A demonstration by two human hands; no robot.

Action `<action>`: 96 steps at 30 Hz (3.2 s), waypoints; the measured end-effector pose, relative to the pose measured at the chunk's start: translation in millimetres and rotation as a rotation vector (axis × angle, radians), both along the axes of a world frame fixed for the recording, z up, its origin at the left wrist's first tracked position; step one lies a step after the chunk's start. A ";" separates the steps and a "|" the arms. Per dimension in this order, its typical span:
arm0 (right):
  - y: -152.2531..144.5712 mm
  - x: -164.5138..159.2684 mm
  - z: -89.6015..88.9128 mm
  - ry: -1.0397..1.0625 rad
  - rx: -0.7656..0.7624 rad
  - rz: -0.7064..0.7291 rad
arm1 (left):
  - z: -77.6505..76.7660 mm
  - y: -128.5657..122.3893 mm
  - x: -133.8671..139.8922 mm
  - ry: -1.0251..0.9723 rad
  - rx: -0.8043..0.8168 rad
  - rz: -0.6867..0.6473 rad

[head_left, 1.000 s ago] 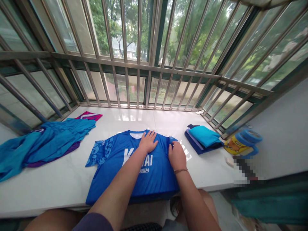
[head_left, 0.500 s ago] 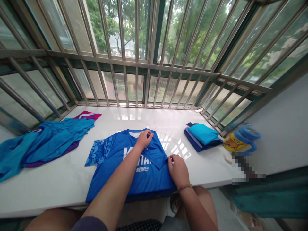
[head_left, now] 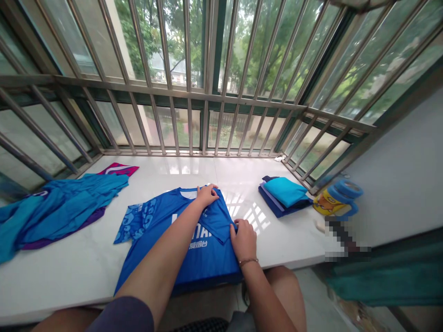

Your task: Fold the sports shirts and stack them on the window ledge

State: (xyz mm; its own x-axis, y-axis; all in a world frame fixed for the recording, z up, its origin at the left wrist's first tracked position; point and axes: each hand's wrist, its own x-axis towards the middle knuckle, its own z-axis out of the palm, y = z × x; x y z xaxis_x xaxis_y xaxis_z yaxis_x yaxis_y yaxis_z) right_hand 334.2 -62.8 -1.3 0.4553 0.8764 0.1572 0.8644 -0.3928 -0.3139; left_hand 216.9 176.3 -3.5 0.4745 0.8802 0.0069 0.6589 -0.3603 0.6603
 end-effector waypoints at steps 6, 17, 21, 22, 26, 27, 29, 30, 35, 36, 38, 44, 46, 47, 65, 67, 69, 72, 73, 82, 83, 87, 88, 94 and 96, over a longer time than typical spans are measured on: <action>0.9 1.1 -5.8 -0.029 0.043 -0.023 | -0.3 0.9 18.7 0.011 0.020 0.035; 1.7 2.0 -7.3 0.005 0.037 -0.039 | 8.6 5.2 37.8 0.060 0.070 -0.139; 2.3 2.9 -7.1 0.011 0.028 -0.059 | 13.7 -2.3 37.4 0.078 0.130 -0.186; 2.4 3.0 -6.7 0.011 0.024 -0.060 | 15.3 -8.1 35.9 0.082 0.157 -0.194; 2.4 3.3 -5.4 -0.001 0.005 -0.060 | 16.4 -52.8 21.3 0.095 0.274 -0.282; 2.5 3.5 -5.1 -0.004 -0.001 -0.059 | 14.5 -67.9 15.0 0.105 0.288 -0.321; 2.8 4.0 -5.2 -0.010 -0.013 -0.054 | 9.0 -97.7 -2.7 0.139 0.286 -0.388; 3.0 4.3 -5.4 -0.015 -0.018 -0.052 | 6.4 -110.5 -15.0 0.159 0.277 -0.408; 4.4 5.1 -6.8 -0.040 -0.019 -0.047 | 11.2 -134.8 -124.3 0.250 0.289 -0.046; 4.5 4.9 -6.6 -0.043 -0.021 -0.046 | 15.6 -132.3 -153.9 0.295 0.286 0.140; 4.7 4.3 -5.7 -0.048 -0.031 -0.049 | 24.4 -124.3 -212.9 0.425 0.244 0.532; 5.2 1.1 -0.4 -0.066 -0.044 -0.053 | 33.2 -93.5 -310.0 0.495 -0.006 0.651; 5.1 -0.1 2.0 -0.067 -0.041 -0.054 | 35.2 -82.5 -309.9 0.426 -0.033 0.518; 5.0 -0.6 3.2 -0.065 -0.042 -0.054 | 36.9 -78.6 -305.7 0.403 -0.028 0.486; 2.2 -5.7 9.2 -0.160 0.010 -0.016 | 3.6 -168.2 -300.2 0.187 0.340 0.069; 7.6 -18.2 16.8 -0.201 0.112 0.054 | 3.2 -166.7 -299.9 0.166 0.333 0.047; 23.3 -39.2 27.1 -0.168 0.197 0.171 | 4.6 -165.7 -295.0 0.138 0.327 0.007; 67.2 -82.8 44.3 -0.024 0.138 0.371 | 6.8 -162.6 -285.0 0.133 0.307 -0.031; 85.5 -98.0 48.9 0.011 0.068 0.417 | 7.2 -160.8 -282.4 0.147 0.295 -0.038; 202.9 -162.7 40.0 0.063 -0.297 0.512 | 11.6 -144.3 -285.8 0.209 0.164 -0.071; 207.4 -163.5 37.7 0.070 -0.300 0.522 | 11.9 -143.4 -287.2 0.193 0.153 -0.071; 220.5 -169.0 34.4 0.120 -0.261 0.553 | 9.8 -140.4 -292.9 0.101 0.121 0.000; 223.7 -171.9 34.4 0.138 -0.243 0.561 | 8.6 -140.0 -294.4 0.083 0.117 0.035; 245.3 -200.4 31.1 0.247 -0.158 0.601 | 4.5 -144.6 -301.9 0.095 0.086 0.121; 251.5 -210.7 27.4 0.284 -0.149 0.609 | 7.2 -146.5 -303.2 0.125 0.061 0.160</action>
